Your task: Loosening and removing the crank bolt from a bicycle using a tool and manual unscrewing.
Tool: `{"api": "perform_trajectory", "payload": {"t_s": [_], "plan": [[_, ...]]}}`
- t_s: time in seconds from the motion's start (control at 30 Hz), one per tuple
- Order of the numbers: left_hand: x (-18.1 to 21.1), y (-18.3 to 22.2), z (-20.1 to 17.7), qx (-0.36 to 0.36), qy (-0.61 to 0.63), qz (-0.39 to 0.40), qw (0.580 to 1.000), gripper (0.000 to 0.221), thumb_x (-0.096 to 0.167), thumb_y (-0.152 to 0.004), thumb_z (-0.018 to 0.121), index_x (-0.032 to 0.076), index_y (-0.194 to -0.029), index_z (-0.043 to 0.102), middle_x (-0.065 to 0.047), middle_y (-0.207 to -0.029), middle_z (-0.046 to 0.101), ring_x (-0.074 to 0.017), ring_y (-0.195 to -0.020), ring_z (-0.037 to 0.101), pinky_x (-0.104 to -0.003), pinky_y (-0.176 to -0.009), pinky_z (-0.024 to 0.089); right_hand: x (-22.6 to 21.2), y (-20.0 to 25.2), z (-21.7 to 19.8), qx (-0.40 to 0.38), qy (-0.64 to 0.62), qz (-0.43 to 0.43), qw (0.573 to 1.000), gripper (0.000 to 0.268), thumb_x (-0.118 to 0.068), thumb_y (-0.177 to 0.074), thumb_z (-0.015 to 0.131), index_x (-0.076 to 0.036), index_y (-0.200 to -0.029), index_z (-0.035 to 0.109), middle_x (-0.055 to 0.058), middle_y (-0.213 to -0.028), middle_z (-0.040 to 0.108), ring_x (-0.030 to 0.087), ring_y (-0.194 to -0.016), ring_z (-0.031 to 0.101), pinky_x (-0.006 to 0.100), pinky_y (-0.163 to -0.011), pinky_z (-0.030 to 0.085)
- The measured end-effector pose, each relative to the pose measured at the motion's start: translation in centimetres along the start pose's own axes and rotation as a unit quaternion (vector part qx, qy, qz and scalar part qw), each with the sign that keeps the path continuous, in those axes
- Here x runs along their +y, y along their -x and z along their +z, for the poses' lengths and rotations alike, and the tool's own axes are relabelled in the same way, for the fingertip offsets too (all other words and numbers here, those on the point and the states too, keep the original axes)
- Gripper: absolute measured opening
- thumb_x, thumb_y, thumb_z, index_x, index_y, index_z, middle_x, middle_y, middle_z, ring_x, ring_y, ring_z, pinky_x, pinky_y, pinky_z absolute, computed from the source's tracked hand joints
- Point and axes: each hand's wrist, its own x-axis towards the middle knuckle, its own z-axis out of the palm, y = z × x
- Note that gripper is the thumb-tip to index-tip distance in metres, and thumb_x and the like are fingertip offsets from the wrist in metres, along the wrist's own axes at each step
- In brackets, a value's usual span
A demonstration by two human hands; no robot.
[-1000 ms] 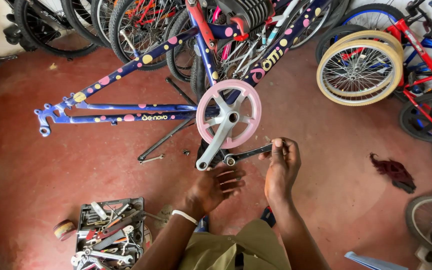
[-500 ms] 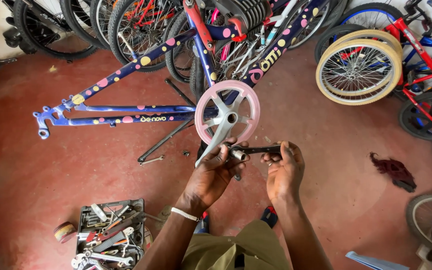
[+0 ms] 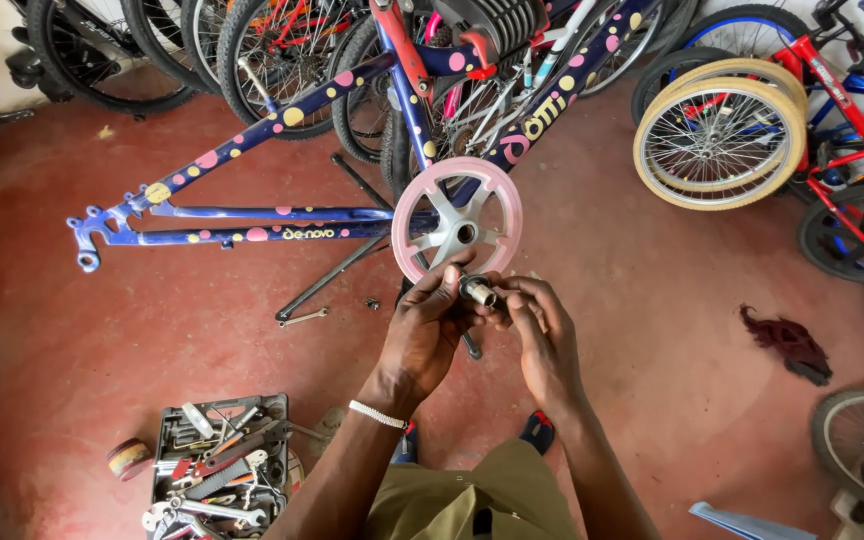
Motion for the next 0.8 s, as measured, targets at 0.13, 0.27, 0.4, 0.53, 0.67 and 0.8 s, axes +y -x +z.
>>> {"api": "perform_trajectory", "payload": {"t_s": [0.13, 0.27, 0.4, 0.53, 0.67, 0.8], "plan": [[0.1, 0.6, 1.0, 0.027, -0.022, 0.011, 0.999, 0.039, 0.017, -0.089, 0.058, -0.001, -0.124, 0.056, -0.025, -0.091, 0.067, -0.022, -0.065, 0.067, -0.028, -0.061, 0.058, -0.4, 0.3, 0.4, -0.042, 0.019, -0.006, 0.999, 0.029, -0.013, -0.092, 0.052, 0.0, -0.117, 0.052, 0.02, -0.105, 0.061, 0.021, -0.08, 0.062, 0.036, -0.071, 0.055], [-0.3, 0.7, 0.9, 0.056, -0.029, 0.028, 0.998, 0.04, 0.014, -0.088, 0.061, -0.002, -0.124, 0.055, -0.02, -0.078, 0.065, -0.0207, -0.06, 0.066, -0.027, -0.056, 0.058, -1.1, 0.6, 1.0, -0.041, 0.005, -0.001, 0.999, 0.034, -0.013, -0.091, 0.054, 0.001, -0.122, 0.05, 0.018, -0.095, 0.061, 0.019, -0.079, 0.061, 0.032, -0.07, 0.055], [-1.1, 0.1, 0.6, 0.086, -0.028, 0.04, 0.995, 0.038, 0.012, -0.085, 0.066, -0.003, -0.118, 0.054, -0.018, -0.071, 0.063, -0.0225, -0.057, 0.065, -0.03, -0.053, 0.057, -1.5, 0.8, 1.2, -0.006, -0.003, 0.001, 1.0, 0.033, -0.014, -0.09, 0.057, 0.001, -0.12, 0.053, 0.016, -0.086, 0.064, 0.016, -0.075, 0.063, 0.027, -0.065, 0.054], [-1.2, 0.2, 1.4, 0.092, -0.023, 0.042, 0.995, 0.032, 0.012, -0.087, 0.065, -0.005, -0.11, 0.051, -0.018, -0.068, 0.061, -0.0238, -0.058, 0.065, -0.031, -0.053, 0.057, -1.3, 0.6, 0.8, 0.011, -0.001, -0.004, 1.0, 0.032, -0.015, -0.091, 0.057, 0.002, -0.118, 0.053, 0.016, -0.084, 0.064, 0.017, -0.073, 0.063, 0.027, -0.063, 0.054], [-1.7, -0.6, 1.0, 0.089, 0.01, 0.044, 0.995, 0.018, 0.01, -0.09, 0.06, -0.004, -0.1, 0.054, -0.02, -0.068, 0.061, -0.0252, -0.059, 0.066, -0.031, -0.053, 0.056, -1.6, 0.2, 0.8, 0.02, 0.01, -0.011, 1.0, 0.031, -0.012, -0.089, 0.059, 0.002, -0.116, 0.055, 0.018, -0.083, 0.065, 0.018, -0.072, 0.064, 0.027, -0.061, 0.054], [-1.2, -1.2, 1.9, 0.081, -0.002, 0.06, 0.995, 0.013, 0.009, -0.087, 0.064, -0.003, -0.089, 0.059, -0.019, -0.068, 0.06, -0.0256, -0.06, 0.066, -0.031, -0.053, 0.056, -1.7, -0.3, 0.7, 0.033, 0.02, -0.019, 0.999, 0.029, -0.01, -0.088, 0.06, 0.001, -0.115, 0.057, 0.018, -0.082, 0.065, 0.017, -0.07, 0.062, 0.025, -0.057, 0.052]]}}
